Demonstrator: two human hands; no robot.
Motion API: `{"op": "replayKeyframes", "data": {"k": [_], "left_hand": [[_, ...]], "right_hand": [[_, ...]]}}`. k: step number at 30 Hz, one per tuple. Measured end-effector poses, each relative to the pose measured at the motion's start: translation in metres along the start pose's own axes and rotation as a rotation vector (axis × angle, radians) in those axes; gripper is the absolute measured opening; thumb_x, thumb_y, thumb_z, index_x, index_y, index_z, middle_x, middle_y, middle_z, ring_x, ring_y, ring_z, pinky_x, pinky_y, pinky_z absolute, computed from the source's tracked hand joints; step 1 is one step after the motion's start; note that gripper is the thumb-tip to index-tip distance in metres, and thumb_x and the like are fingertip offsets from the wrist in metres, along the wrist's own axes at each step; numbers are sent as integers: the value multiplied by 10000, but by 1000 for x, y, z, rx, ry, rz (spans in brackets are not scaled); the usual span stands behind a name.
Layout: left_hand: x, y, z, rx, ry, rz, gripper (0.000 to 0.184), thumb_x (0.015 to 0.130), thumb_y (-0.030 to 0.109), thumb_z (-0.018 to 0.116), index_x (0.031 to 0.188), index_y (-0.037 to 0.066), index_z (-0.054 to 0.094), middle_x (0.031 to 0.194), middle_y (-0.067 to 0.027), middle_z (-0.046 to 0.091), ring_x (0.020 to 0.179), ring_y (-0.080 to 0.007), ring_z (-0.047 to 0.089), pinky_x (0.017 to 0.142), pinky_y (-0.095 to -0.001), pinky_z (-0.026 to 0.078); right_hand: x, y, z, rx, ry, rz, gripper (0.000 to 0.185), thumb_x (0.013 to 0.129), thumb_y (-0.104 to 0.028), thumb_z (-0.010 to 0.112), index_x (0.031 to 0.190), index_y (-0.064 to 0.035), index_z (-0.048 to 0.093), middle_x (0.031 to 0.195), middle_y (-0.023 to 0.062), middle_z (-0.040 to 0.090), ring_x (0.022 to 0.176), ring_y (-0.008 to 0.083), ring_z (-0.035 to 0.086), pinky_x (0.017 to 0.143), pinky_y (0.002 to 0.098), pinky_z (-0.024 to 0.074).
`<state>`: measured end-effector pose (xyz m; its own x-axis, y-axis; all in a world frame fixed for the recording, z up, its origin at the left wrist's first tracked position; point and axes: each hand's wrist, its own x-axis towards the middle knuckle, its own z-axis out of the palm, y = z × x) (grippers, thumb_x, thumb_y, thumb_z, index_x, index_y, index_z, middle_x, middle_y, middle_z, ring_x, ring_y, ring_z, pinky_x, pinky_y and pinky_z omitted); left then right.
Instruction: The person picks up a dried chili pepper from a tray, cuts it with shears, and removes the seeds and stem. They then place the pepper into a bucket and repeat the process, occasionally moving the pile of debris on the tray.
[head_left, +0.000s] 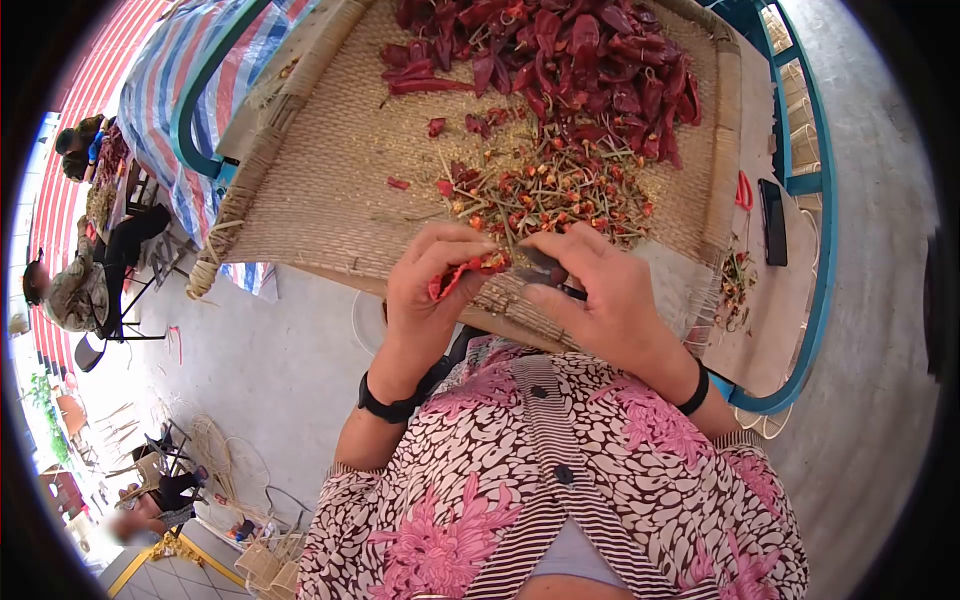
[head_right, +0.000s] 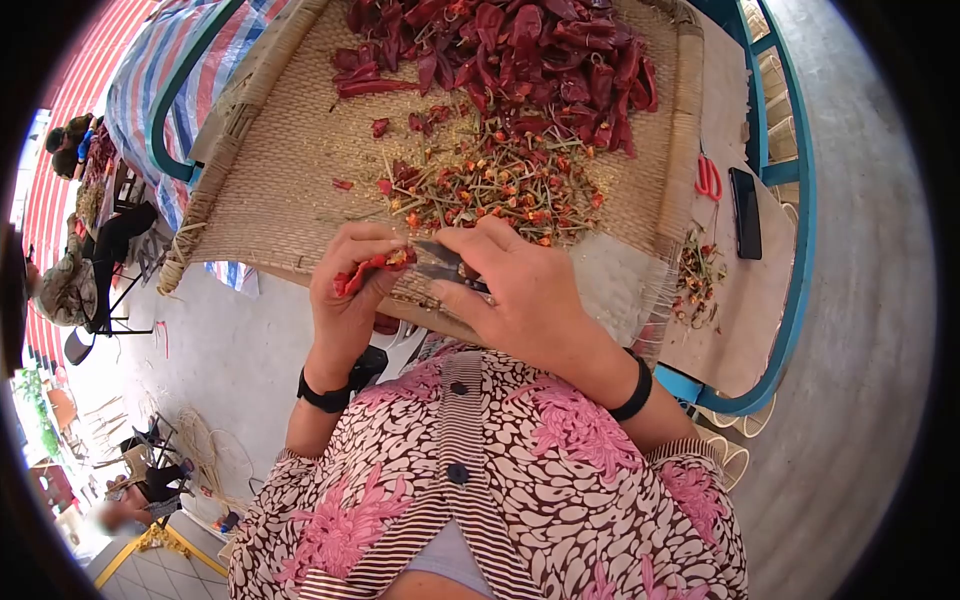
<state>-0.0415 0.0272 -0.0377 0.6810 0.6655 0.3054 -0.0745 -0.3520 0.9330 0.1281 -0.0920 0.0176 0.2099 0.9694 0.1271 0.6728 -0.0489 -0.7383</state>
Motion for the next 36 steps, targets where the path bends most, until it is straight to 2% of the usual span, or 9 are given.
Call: {"op": "replayKeyframes", "data": {"k": [13, 19, 21, 23, 26, 28, 29, 34, 36], "left_hand": [[0, 0, 10, 242, 73, 131, 268, 732, -91, 696, 968, 32, 660, 990, -93, 630, 891, -214, 615, 755, -288, 494], [-1, 7, 14, 13, 69, -45, 221, 746, -68, 699, 933, 39, 652, 955, -87, 644, 874, -234, 630, 740, -316, 506], [-3, 2, 10, 10, 33, -57, 202, 764, -60, 701, 939, 29, 650, 987, -83, 632, 890, -195, 613, 761, -287, 488], [-6, -3, 7, -12, 10, -62, 195, 778, -63, 692, 946, 25, 648, 1005, -81, 624, 903, -176, 604, 774, -272, 478], [-13, -5, 4, -62, 4, -59, 208, 791, -90, 658, 965, 23, 640, 1024, -81, 620, 910, -174, 604, 777, -268, 474], [-14, -6, 2, -72, 23, -40, 225, 800, -115, 630, 984, 15, 630, 1058, -82, 621, 906, -164, 602, 774, -262, 474], [-16, -5, -1, -125, 52, -107, 217, 808, -99, 627, 994, 14, 626, 1066, -82, 624, 884, -154, 603, 753, -251, 475], [-61, 10, -55, -294, 312, -514, 191, 849, 28, 638, 1039, 18, 620, 1004, -65, 661, 748, -95, 602, 599, -195, 452], [-85, -7, -83, -196, 297, -660, 214, 855, 68, 639, 1064, 24, 621, 916, -47, 667, 681, -77, 579, 535, -190, 415]], "right_hand": [[1, 2, 3, -121, -5, -60, 322, 862, -274, 665, 1096, -56, 631, 872, 81, 629, 646, 254, 633, 536, 335, 483], [-1, 16, 16, 401, 18, -22, 275, 921, -239, 617, 1057, 0, 621, 816, 65, 607, 623, 142, 591, 532, 286, 455], [-1, 15, -2, 888, -26, 302, 294, 932, -248, 605, 1071, 11, 613, 797, 58, 595, 656, 129, 574, 560, 280, 451], [1, 17, -20, 1108, -12, 470, 317, 935, -262, 599, 1090, 15, 604, 781, 57, 585, 680, 127, 565, 587, 278, 449], [7, 23, -26, 775, 60, 462, 356, 926, -289, 604, 1127, 4, 591, 780, 71, 587, 710, 153, 576, 634, 290, 456], [11, 37, -9, 188, 46, 406, 380, 916, -305, 611, 1154, -11, 580, 806, 86, 605, 737, 185, 601, 673, 315, 472], [8, 37, -2, -80, 125, 248, 386, 906, -311, 616, 1160, -23, 576, 864, 119, 631, 792, 254, 629, 724, 353, 484], [0, 38, -1, -114, -23, 394, 409, 921, -309, 588, 1224, -38, 542, 925, 157, 644, 836, 326, 630, 753, 383, 482], [1, 38, -3, -114, -71, 434, 429, 931, -299, 569, 1281, -58, 508, 915, 169, 649, 829, 345, 633, 739, 399, 482]]}}
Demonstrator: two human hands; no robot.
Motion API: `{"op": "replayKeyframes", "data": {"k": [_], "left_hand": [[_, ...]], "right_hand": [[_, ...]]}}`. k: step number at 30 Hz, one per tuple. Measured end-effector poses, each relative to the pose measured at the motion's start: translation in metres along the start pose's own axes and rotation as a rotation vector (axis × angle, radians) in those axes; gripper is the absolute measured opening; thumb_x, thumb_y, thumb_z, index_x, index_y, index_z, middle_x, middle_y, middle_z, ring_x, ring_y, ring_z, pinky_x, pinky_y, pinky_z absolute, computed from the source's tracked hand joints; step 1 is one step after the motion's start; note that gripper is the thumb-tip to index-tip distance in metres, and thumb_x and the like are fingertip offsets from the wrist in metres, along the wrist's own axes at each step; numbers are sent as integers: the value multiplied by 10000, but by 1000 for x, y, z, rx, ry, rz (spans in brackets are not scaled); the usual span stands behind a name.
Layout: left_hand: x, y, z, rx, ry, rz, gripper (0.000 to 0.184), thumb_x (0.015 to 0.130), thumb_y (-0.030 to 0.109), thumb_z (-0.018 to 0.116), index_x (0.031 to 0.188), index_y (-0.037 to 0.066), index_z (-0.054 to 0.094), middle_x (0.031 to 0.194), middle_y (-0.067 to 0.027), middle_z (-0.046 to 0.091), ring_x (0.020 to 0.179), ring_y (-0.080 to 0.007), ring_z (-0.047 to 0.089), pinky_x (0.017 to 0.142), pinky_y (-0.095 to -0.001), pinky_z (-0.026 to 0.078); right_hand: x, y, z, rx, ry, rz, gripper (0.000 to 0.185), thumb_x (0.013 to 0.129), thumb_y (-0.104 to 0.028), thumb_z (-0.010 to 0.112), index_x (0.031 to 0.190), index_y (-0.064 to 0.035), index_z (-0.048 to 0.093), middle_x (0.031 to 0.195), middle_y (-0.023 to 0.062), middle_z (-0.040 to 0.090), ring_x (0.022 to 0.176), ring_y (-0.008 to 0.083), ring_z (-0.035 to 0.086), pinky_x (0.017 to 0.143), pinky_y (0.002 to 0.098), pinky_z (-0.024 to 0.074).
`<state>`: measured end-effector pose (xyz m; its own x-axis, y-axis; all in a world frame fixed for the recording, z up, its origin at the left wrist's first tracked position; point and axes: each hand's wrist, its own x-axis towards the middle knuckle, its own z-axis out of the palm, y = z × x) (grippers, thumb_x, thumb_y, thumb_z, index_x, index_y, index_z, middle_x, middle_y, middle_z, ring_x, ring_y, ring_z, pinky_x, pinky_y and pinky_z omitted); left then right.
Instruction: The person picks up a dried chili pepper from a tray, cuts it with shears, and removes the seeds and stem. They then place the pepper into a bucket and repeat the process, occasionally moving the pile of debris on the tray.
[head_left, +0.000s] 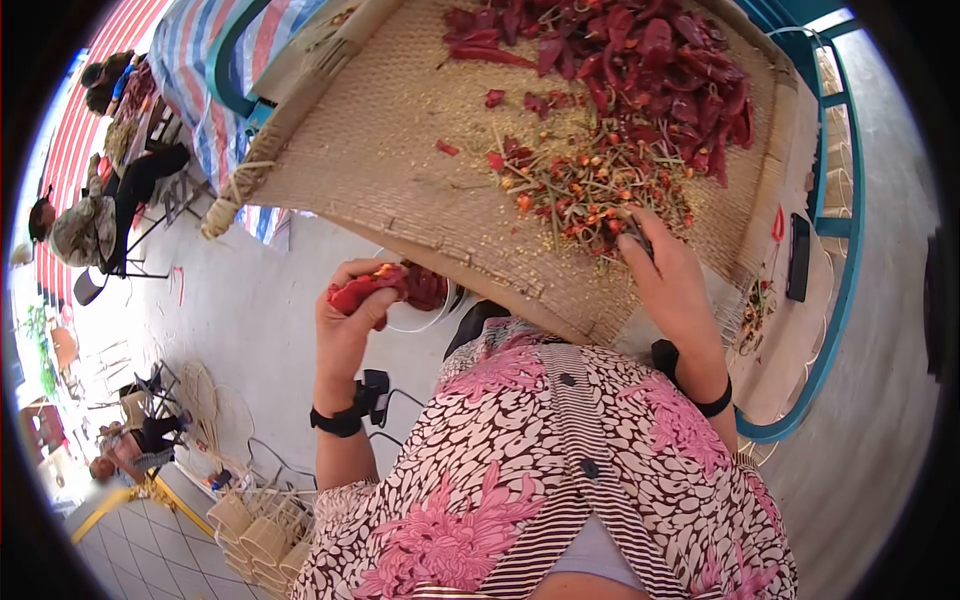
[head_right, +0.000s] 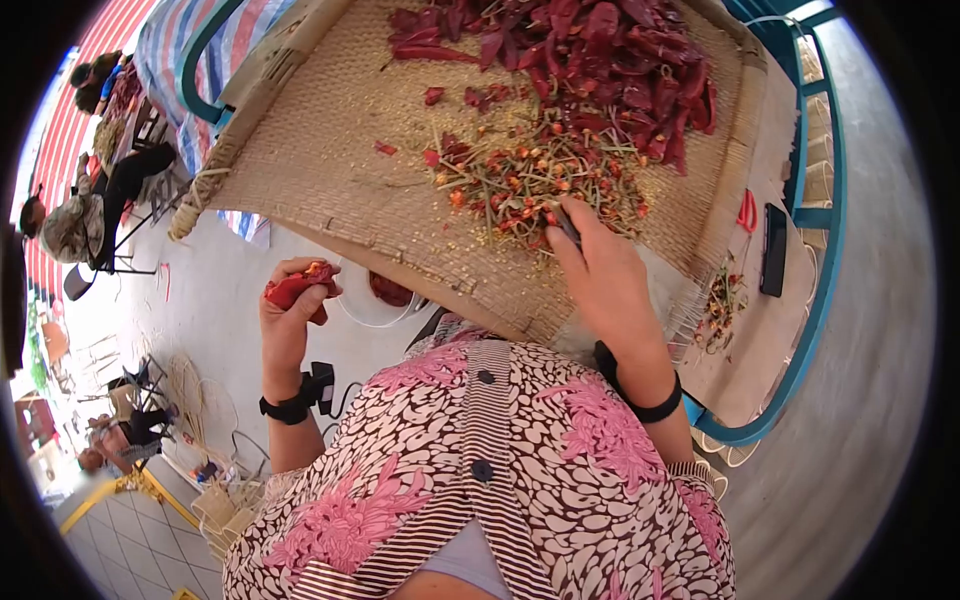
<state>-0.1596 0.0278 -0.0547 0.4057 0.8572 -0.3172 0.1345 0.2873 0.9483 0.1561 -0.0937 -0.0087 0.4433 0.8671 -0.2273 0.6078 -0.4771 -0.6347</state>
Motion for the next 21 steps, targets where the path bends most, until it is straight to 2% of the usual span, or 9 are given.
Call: {"op": "replayKeyframes", "data": {"k": [4, 7, 9, 10, 11, 14, 16, 19, 21], "left_hand": [[12, -76, -42, 246, 58, -327, 279, 819, 67, 704, 1077, 5, 616, 887, -48, 681, 777, -66, 584, 619, -191, 443], [28, -179, -63, 260, 57, -280, 376, 806, 81, 714, 1148, -12, 589, 909, -84, 686, 803, -129, 618, 699, -248, 492], [29, -221, -65, 672, 79, -103, 562, 788, 119, 733, 1286, -24, 516, 972, -172, 679, 872, -226, 652, 808, -327, 515], [29, -212, -59, 949, 78, 50, 620, 784, 130, 737, 1330, -23, 485, 1001, -200, 674, 892, -242, 658, 821, -336, 518], [31, -201, -60, 891, -11, 19, 606, 789, 208, 748, 1297, -24, 513, 1124, -233, 647, 925, -274, 642, 824, -351, 510], [34, -69, -38, 630, -309, -174, 499, 807, 189, 730, 1226, -33, 575, 1071, -168, 676, 871, -226, 646, 787, -322, 514], [30, 16, -23, 547, -414, -146, 389, 834, 172, 700, 1158, -29, 621, 1004, -110, 693, 813, -191, 638, 748, -304, 509], [31, 112, -4, 643, -498, 23, 354, 849, 160, 672, 1151, -15, 621, 929, -96, 690, 755, -167, 620, 709, -290, 498], [54, 138, 10, 823, -483, 227, 313, 854, 200, 657, 1103, 10, 640, 918, -121, 685, 786, -222, 634, 720, -343, 497]], "right_hand": [[0, 3, 8, -92, 3, 6, 483, 939, -279, 547, 1371, -98, 432, 898, 200, 656, 828, 382, 639, 714, 449, 476], [-3, -2, 7, -200, -38, 28, 500, 932, -283, 555, 1379, -102, 422, 911, 217, 656, 844, 399, 635, 711, 475, 470], [-2, -3, 3, -241, -55, 12, 499, 926, -287, 564, 1368, -99, 432, 927, 222, 656, 858, 406, 631, 718, 482, 471], [-3, 1, 3, -255, -42, -9, 494, 923, -287, 568, 1361, -98, 438, 935, 221, 657, 864, 407, 630, 724, 482, 473], [-5, 4, 3, -270, -28, -30, 490, 920, -287, 571, 1355, -98, 445, 944, 220, 657, 870, 408, 629, 730, 483, 476], [-5, 8, 4, -254, 49, -74, 454, 912, -279, 583, 1314, -98, 479, 970, 209, 658, 884, 403, 631, 746, 475, 486], [-5, 2, 4, -200, 78, -100, 408, 909, -269, 586, 1273, -101, 509, 997, 183, 659, 895, 379, 638, 751, 448, 498], [-6, -5, 4, -139, 75, -123, 391, 905, -268, 596, 1260, -120, 526, 1001, 161, 662, 898, 346, 647, 741, 415, 507], [-8, -6, 5, -140, 88, -149, 399, 898, -272, 608, 1262, -129, 529, 1001, 159, 662, 894, 340, 649, 739, 412, 508]]}}
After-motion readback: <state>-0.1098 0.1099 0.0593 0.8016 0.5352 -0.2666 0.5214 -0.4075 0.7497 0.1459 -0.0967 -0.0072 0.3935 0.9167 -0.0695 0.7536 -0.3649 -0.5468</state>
